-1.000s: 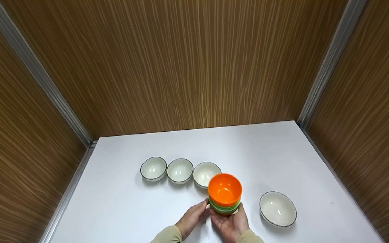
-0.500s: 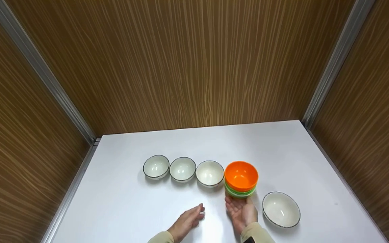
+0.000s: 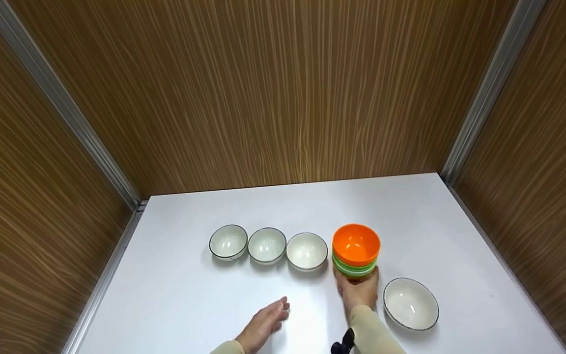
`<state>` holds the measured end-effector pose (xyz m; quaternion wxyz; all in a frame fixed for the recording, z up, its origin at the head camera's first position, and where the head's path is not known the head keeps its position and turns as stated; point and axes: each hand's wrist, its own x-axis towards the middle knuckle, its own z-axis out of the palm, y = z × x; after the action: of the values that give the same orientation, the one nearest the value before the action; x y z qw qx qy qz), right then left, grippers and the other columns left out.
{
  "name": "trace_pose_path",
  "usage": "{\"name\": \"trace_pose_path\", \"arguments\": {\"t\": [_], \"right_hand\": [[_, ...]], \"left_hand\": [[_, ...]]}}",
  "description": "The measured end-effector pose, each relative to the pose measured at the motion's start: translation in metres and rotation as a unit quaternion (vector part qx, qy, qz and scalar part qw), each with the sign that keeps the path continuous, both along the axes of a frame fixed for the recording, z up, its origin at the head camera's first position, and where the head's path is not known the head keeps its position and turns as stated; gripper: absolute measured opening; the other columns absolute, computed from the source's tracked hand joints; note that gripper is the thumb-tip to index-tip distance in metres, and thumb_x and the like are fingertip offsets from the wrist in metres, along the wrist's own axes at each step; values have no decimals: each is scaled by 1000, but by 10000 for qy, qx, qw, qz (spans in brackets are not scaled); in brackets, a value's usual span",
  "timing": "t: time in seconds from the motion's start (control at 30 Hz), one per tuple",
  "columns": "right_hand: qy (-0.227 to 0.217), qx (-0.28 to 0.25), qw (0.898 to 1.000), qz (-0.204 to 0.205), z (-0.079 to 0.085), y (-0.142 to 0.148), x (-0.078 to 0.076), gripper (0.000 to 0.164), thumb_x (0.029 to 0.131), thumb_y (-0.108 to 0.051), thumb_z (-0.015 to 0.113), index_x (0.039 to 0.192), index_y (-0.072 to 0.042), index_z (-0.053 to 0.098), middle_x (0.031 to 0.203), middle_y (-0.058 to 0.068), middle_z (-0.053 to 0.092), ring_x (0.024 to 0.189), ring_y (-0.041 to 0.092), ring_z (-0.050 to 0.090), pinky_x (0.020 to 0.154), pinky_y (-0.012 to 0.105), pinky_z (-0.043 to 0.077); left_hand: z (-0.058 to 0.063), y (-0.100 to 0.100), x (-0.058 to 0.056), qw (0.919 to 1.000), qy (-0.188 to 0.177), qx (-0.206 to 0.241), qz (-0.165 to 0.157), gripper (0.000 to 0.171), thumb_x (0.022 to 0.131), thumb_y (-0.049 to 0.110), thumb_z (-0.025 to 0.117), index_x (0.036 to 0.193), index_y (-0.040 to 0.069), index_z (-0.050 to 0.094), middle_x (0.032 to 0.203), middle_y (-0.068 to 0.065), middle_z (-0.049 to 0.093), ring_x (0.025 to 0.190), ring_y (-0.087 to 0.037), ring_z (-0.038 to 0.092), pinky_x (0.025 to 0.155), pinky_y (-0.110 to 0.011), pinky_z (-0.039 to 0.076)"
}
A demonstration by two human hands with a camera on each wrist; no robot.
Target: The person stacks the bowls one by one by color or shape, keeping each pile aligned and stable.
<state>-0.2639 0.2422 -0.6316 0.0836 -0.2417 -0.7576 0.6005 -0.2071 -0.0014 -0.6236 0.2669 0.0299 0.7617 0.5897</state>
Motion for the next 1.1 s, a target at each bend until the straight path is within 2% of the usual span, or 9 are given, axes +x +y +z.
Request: {"name": "trace_pose_path", "arguments": {"t": [0.13,0.33,0.5,0.6,0.7,0.77,0.87,0.97,1.1], "right_hand": [[-118,113,9998,-58,-2,1,-9,107,71,-34,78,146,-17,4,145,15,24,132,34,22,109,52,11],[-203,-174,9996,-129,-2,4,-22,108,70,-40,77,146,-23,2,146,9,23,131,30,23,109,52,11],[-278,-468,9983,-221,1,6,-30,111,67,-42,79,146,-25,3,144,6,25,130,28,24,109,52,10],[-330,-613,9973,-232,4,6,-33,115,63,-44,81,145,-26,3,144,6,26,128,27,25,109,51,11],[-377,-607,9972,-239,6,5,-35,116,61,-46,81,145,-25,4,142,6,27,125,26,28,108,49,16],[-436,-667,9964,-277,6,5,-37,116,59,-48,81,144,-25,5,139,5,29,118,27,33,102,47,30],[-553,-871,9941,-338,5,5,-40,114,58,-50,81,142,-28,7,131,4,33,100,27,45,81,41,48],[-668,-999,9921,-366,5,6,-42,113,57,-53,80,141,-32,7,125,3,34,84,27,51,65,37,52],[-747,-948,9921,-332,5,7,-44,115,58,-55,79,142,-36,2,128,4,32,82,25,52,62,34,53]], "left_hand": [[-1,-2,0,10000,-8,-59,-23,77,84,66,28,139,13,37,140,0,39,131,-25,30,106,-53,20],[-4,-7,-2,9999,-37,-126,-9,76,84,66,30,138,13,38,140,-2,39,131,-27,30,106,-55,20],[-8,-9,-5,9995,-180,-233,-88,76,84,66,34,138,13,38,135,-4,45,126,-26,38,103,-54,27],[-10,-10,-5,9993,-259,-251,-25,71,85,62,38,136,13,40,130,-4,49,121,-26,44,100,-53,33],[-12,-12,-6,9993,-280,-237,-23,65,87,56,41,135,13,41,127,-3,51,118,-25,46,98,-52,36],[-14,-13,-6,9993,-273,-235,-60,63,88,55,42,134,13,42,125,-2,52,118,-25,47,97,-51,37],[-16,-15,-7,9994,-236,-231,-100,61,88,54,44,133,14,43,123,0,53,116,-23,48,96,-51,38],[-17,-15,-7,9995,-229,-205,-76,58,88,51,47,132,14,44,121,2,53,115,-22,49,96,-51,39],[-18,-15,-8,9995,-271,-168,-7,54,88,47,50,132,15,45,120,2,53,114,-22,49,95,-51,40]]}}
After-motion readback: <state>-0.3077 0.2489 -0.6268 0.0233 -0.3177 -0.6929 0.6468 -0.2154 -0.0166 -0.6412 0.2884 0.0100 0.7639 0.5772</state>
